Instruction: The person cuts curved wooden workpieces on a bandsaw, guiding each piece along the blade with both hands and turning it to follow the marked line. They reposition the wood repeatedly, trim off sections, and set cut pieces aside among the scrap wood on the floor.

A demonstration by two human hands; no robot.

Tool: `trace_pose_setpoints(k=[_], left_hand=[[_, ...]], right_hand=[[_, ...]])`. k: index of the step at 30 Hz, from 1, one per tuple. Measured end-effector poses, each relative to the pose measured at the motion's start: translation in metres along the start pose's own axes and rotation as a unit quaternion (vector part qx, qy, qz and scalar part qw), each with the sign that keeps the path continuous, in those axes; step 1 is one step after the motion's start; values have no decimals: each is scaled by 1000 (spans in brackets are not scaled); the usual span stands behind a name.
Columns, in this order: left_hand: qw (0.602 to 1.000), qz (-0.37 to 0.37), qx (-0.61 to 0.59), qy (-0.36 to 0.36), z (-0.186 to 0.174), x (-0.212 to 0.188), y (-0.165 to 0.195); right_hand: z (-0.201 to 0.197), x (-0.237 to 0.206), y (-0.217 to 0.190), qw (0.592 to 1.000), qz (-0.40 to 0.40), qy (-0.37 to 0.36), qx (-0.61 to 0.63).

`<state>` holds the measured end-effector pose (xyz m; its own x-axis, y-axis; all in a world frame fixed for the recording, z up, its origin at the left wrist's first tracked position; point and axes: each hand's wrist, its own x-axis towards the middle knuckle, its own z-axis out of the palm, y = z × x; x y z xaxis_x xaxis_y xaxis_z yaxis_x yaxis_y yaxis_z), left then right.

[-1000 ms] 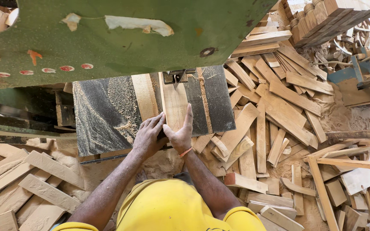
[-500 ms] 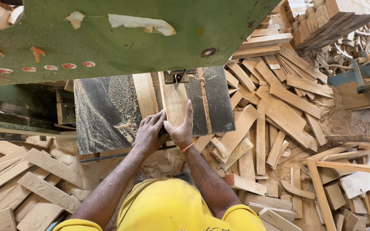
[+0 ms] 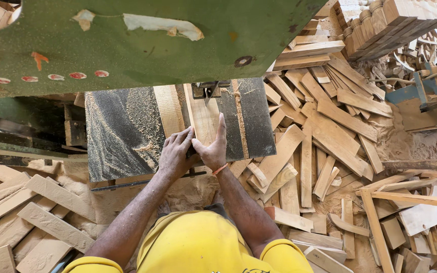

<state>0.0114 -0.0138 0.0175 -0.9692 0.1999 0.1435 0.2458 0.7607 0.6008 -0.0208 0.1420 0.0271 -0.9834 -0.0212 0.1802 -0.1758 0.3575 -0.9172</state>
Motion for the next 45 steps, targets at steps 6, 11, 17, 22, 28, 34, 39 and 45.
trace_pose_setpoints(k=[6,11,17,22,28,34,39,45], left_hand=[[1000,-5,15,5,2,3,0],[1000,-8,21,14,2,6,2],[999,-20,29,12,5,9,0],[998,-20,50,14,10,12,-1],[999,-17,38,29,11,14,-1],[998,-17,36,43,9,17,2],[998,-24,33,48,7,19,4],[998,-33,28,54,9,22,5]], right_hand=[[0,5,6,1000,-19,-3,5],[-1,11,11,999,-29,-8,-23],[0,17,16,999,-26,-19,-30],[-1,22,19,998,-27,-25,-43],[-1,28,21,998,-34,-30,-41],[-2,33,26,996,-60,-34,-52],[-3,37,24,996,-60,-34,-63],[-4,43,24,995,-62,-43,-63]])
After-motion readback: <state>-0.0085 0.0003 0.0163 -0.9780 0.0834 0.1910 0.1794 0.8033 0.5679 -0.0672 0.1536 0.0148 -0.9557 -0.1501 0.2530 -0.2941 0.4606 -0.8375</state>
